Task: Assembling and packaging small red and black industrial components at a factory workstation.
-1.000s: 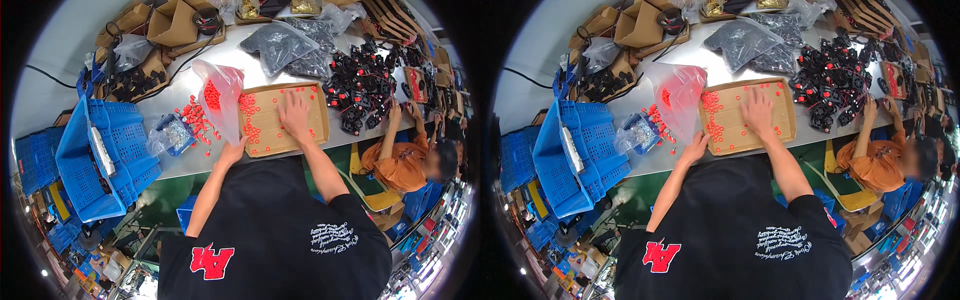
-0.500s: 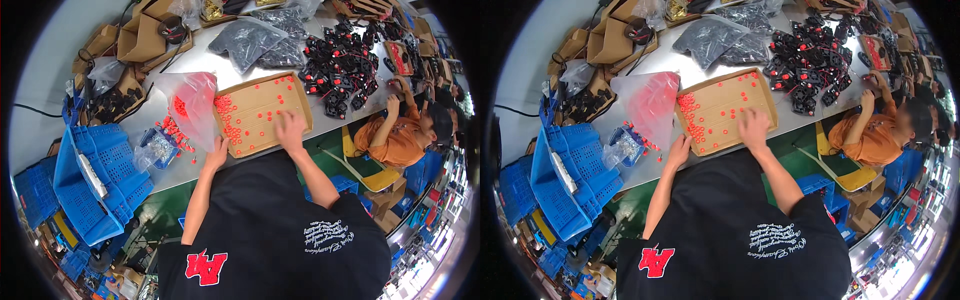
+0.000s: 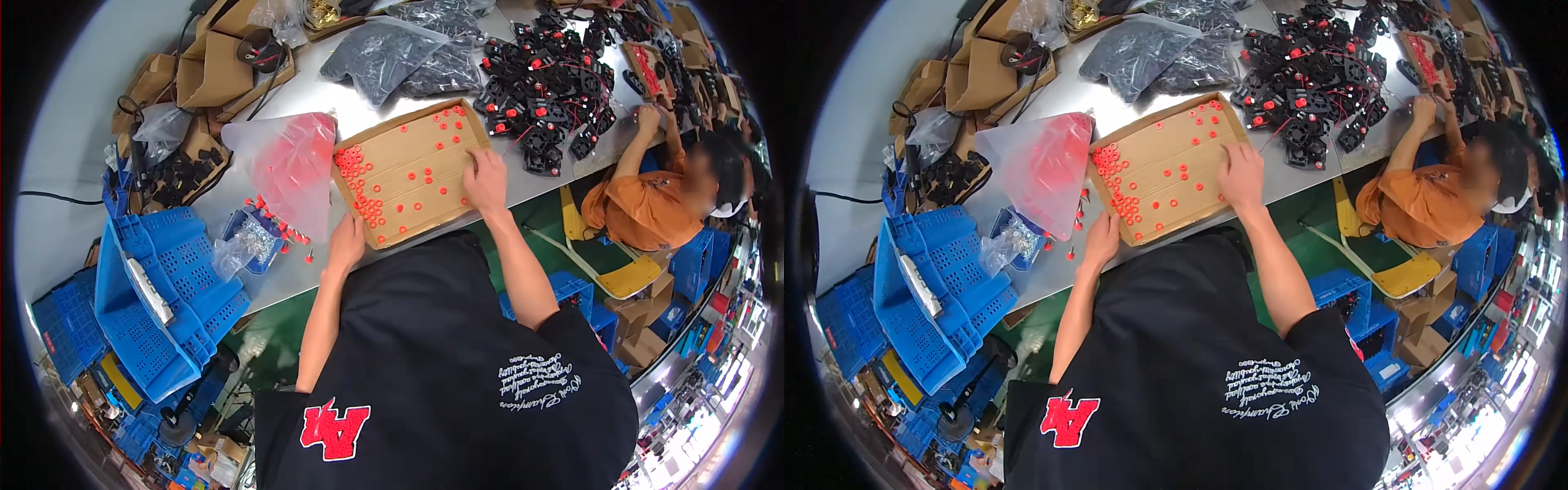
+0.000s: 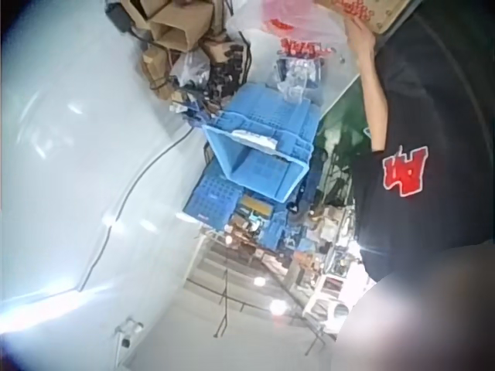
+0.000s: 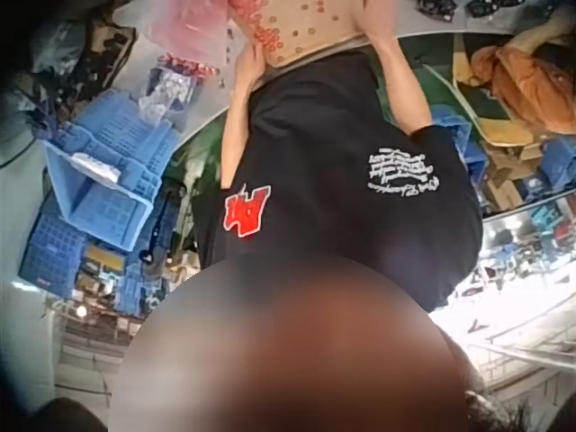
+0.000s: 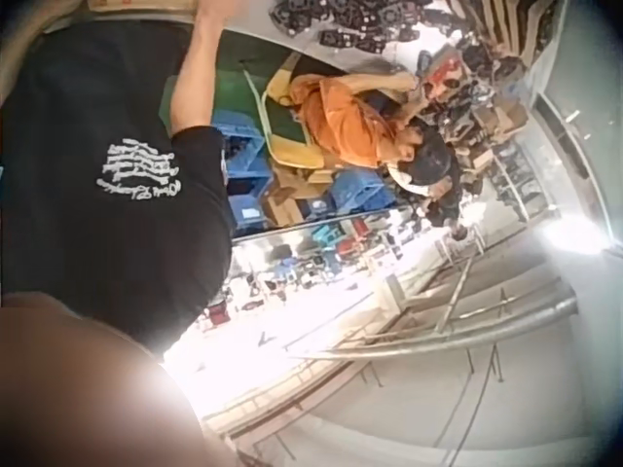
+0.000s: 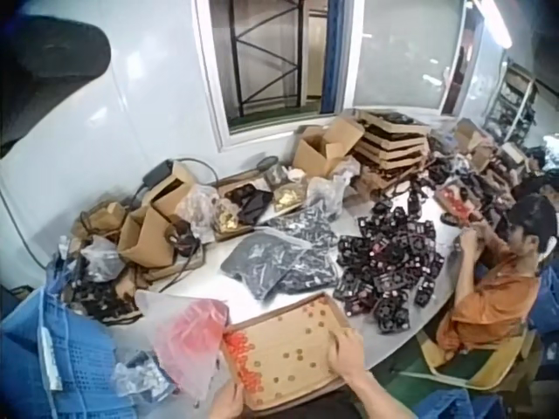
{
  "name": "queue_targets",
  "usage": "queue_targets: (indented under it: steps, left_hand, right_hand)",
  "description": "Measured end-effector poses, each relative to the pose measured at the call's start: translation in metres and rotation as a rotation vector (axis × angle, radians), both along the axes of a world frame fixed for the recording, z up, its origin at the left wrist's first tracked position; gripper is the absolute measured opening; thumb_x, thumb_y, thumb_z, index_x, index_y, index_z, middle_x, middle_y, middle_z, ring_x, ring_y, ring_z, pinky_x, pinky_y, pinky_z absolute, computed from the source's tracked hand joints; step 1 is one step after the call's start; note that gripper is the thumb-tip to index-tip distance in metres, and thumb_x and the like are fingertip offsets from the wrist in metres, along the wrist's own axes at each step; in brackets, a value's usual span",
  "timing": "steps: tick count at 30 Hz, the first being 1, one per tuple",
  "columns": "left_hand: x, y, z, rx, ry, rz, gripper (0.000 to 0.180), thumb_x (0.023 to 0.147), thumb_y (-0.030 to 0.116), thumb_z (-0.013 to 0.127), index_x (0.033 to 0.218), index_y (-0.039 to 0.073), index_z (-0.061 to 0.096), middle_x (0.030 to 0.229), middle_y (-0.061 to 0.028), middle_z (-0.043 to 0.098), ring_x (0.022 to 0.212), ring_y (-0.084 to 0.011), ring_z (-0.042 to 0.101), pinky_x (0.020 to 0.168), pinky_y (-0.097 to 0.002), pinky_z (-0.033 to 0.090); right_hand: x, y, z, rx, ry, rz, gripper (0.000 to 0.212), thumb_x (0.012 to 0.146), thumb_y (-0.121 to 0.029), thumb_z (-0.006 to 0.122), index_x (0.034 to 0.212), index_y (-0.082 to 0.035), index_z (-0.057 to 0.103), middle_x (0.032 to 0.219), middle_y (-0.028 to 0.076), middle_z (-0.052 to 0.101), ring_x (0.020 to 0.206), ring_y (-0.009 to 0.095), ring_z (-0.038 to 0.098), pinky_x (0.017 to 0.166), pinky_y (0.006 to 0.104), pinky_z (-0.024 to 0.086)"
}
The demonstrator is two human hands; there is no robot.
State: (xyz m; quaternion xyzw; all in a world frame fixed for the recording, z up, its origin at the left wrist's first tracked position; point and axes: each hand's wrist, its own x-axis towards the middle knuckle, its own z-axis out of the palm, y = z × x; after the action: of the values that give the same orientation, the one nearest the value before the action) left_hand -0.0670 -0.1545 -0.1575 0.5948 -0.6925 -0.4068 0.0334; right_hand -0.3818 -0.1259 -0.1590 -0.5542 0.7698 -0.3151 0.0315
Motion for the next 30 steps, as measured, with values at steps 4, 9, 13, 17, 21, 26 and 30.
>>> queue_targets:
  steps: [4, 9, 13, 17, 21, 26, 30]
  left_hand:
    - [-0.001, 0.002, -0.001, -0.005, 0.046, 0.037, 0.032, 0.096, 0.028, 0.044, 0.093, -0.003, 0.049, 0.089, -0.0295, 0.059, 0.089, -0.0481, 0.055, 0.073, -0.0533, 0.042]
    - [-0.002, 0.003, -0.003, 0.002, 0.014, 0.039, 0.032, 0.097, 0.028, 0.043, 0.092, -0.003, 0.049, 0.089, -0.0297, 0.059, 0.089, -0.0481, 0.055, 0.073, -0.0532, 0.042]
    - [-0.004, 0.004, -0.003, -0.026, 0.030, 0.030, 0.032, 0.097, 0.028, 0.042, 0.092, -0.003, 0.049, 0.088, -0.0297, 0.059, 0.088, -0.0482, 0.055, 0.073, -0.0533, 0.042]
    - [-0.004, 0.005, -0.001, -0.033, -0.023, 0.066, 0.033, 0.098, 0.028, 0.041, 0.093, -0.004, 0.048, 0.087, -0.0301, 0.058, 0.086, -0.0487, 0.055, 0.072, -0.0536, 0.041]
    - [-0.003, 0.004, 0.000, 0.004, 0.000, 0.030, 0.036, 0.098, 0.032, 0.041, 0.093, -0.004, 0.047, 0.089, -0.0320, 0.057, 0.088, -0.0500, 0.053, 0.072, -0.0529, 0.041]
    - [-0.003, 0.005, -0.001, -0.027, -0.033, 0.053, 0.033, 0.098, 0.028, 0.041, 0.092, -0.003, 0.046, 0.087, -0.0302, 0.057, 0.086, -0.0484, 0.055, 0.072, -0.0537, 0.041]
    - [-0.002, 0.005, -0.005, -0.037, 0.025, 0.037, 0.032, 0.098, 0.028, 0.041, 0.092, -0.003, 0.046, 0.086, -0.0299, 0.057, 0.084, -0.0485, 0.054, 0.071, -0.0537, 0.041]
  right_hand:
    - [-0.019, 0.020, 0.015, 0.175, -0.092, 0.122, 0.026, 0.074, -0.013, 0.062, 0.100, -0.007, 0.063, 0.095, 0.013, 0.059, 0.088, 0.032, 0.055, 0.079, 0.0419, 0.041]
    - [-0.004, 0.028, 0.024, 0.183, 0.013, 0.262, 0.041, 0.077, -0.022, 0.067, 0.115, -0.009, 0.056, 0.101, 0.011, 0.056, 0.096, 0.030, 0.051, 0.082, 0.0421, 0.037]
    - [-0.004, 0.010, 0.017, 0.184, 0.144, 0.059, 0.045, 0.078, -0.025, 0.067, 0.118, -0.011, 0.054, 0.106, 0.009, 0.056, 0.100, 0.028, 0.050, 0.083, 0.0424, 0.035]
    - [-0.031, 0.009, 0.021, 0.134, 0.024, -0.041, 0.025, 0.077, -0.019, 0.061, 0.099, -0.006, 0.060, 0.091, 0.011, 0.062, 0.091, 0.030, 0.055, 0.076, 0.0437, 0.038]
    - [-0.030, 0.031, 0.029, 0.401, 0.093, 0.132, 0.015, 0.076, -0.014, 0.057, 0.087, -0.005, 0.062, 0.080, 0.012, 0.063, 0.081, 0.032, 0.058, 0.073, 0.0439, 0.040]
    - [0.012, 0.046, 0.029, 0.507, -0.018, 0.281, 0.016, 0.075, -0.014, 0.056, 0.081, -0.006, 0.068, 0.078, 0.013, 0.067, 0.081, 0.030, 0.062, 0.076, 0.0415, 0.042]
    - [0.034, 0.044, 0.030, 0.530, -0.488, 0.416, 0.017, 0.078, -0.015, 0.054, 0.081, -0.006, 0.068, 0.080, 0.013, 0.067, 0.080, 0.028, 0.064, 0.074, 0.0441, 0.041]
